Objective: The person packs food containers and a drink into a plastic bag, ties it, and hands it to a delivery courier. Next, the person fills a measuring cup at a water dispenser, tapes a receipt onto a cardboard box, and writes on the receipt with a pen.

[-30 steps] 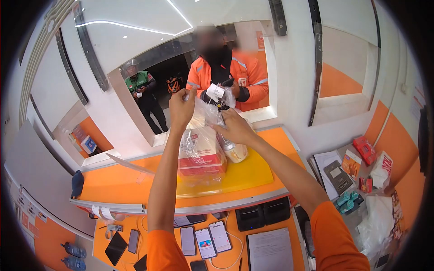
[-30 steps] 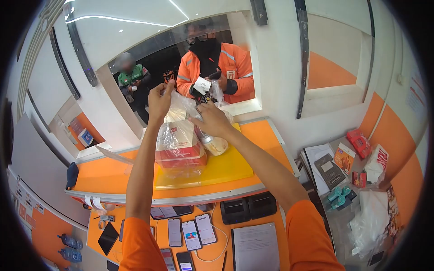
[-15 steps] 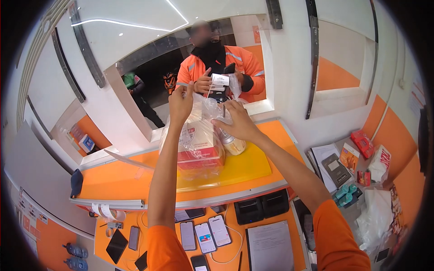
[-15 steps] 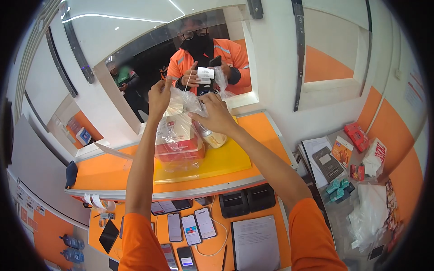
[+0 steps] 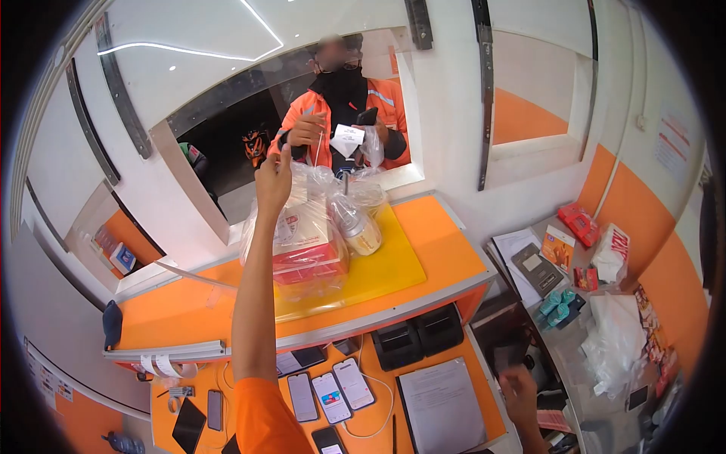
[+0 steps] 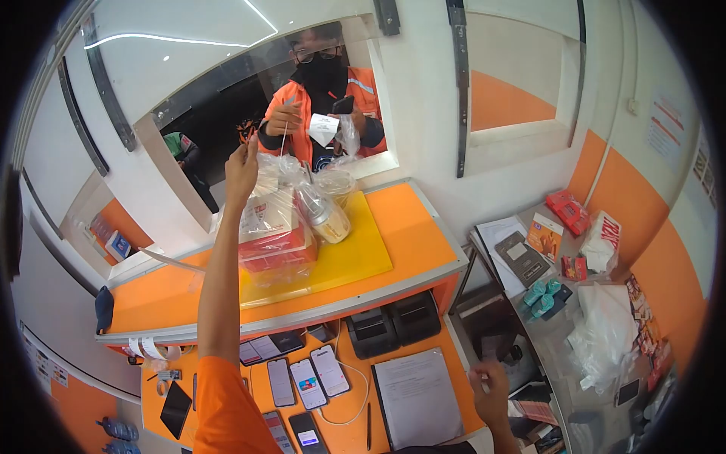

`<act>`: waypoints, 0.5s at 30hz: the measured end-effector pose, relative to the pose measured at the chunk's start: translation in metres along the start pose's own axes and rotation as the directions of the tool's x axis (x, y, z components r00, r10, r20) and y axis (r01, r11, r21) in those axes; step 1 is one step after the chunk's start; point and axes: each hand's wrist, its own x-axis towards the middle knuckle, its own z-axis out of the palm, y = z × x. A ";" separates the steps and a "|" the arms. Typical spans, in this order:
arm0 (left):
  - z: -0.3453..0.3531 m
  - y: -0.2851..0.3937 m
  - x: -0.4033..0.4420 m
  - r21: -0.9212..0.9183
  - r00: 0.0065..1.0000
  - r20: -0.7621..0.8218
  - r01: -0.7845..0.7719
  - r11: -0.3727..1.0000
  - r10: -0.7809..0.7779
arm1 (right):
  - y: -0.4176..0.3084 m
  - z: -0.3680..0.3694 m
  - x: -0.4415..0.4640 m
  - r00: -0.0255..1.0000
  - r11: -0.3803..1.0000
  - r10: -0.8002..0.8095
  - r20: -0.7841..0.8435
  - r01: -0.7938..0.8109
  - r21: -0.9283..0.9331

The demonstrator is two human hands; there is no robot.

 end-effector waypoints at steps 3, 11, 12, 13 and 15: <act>0.013 -0.013 0.005 -0.025 0.984 -0.129 -0.131 0.991 0.127 | 0.048 -0.030 -0.051 0.971 0.972 0.235 -0.049 -0.235 -0.010; 0.012 -0.019 0.016 0.205 0.978 -0.120 -0.146 0.968 0.173 | 0.043 -0.042 -0.084 0.967 0.967 0.250 -0.048 -0.251 -0.030; 0.013 -0.020 0.019 0.214 0.985 -0.105 -0.113 0.970 0.138 | 0.048 -0.041 -0.082 0.963 0.964 0.267 -0.033 -0.267 -0.004; 0.015 -0.034 0.026 0.250 0.959 -0.125 -0.219 0.943 0.256 | 0.053 -0.039 -0.086 0.960 0.960 0.279 -0.013 -0.279 0.024; 0.014 -0.059 0.036 0.208 0.943 -0.137 -0.271 0.940 0.302 | 0.059 -0.040 -0.093 0.945 0.946 0.323 0.050 -0.323 -0.008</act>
